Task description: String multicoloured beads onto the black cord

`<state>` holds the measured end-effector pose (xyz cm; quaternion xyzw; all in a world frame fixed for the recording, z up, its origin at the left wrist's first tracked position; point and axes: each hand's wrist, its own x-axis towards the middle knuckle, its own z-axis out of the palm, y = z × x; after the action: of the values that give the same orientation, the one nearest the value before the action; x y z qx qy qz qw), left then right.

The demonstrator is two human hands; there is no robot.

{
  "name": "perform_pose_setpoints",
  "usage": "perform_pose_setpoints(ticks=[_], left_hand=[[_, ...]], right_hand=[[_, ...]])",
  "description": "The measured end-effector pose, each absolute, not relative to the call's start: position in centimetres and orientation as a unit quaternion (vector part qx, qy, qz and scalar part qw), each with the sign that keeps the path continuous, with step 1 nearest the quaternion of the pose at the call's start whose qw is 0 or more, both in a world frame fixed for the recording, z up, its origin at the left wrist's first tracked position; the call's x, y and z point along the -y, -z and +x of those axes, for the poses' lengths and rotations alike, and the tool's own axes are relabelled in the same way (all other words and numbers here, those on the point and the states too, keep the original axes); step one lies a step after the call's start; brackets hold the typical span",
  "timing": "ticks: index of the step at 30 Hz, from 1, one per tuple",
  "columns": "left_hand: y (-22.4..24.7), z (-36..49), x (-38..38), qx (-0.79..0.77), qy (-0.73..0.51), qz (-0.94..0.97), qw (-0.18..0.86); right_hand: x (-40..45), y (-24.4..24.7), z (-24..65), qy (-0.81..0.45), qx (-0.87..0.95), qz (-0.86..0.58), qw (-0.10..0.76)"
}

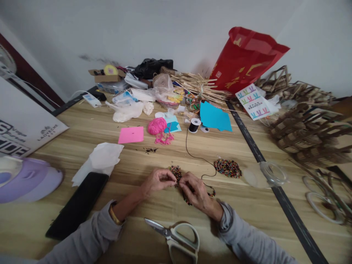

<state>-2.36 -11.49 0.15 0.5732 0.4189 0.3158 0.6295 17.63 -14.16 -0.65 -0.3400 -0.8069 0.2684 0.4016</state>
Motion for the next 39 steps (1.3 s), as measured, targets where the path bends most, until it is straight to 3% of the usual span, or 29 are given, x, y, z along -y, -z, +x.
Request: perform_pose_setpoints(ticks=[39], left_hand=[[-0.2, -2.4, 11.5, -0.428, -0.308, 0.592, 0.61]], right_hand=[[14.2, 0.5, 17.6, -0.261, 0.811, -0.341, 0.398]])
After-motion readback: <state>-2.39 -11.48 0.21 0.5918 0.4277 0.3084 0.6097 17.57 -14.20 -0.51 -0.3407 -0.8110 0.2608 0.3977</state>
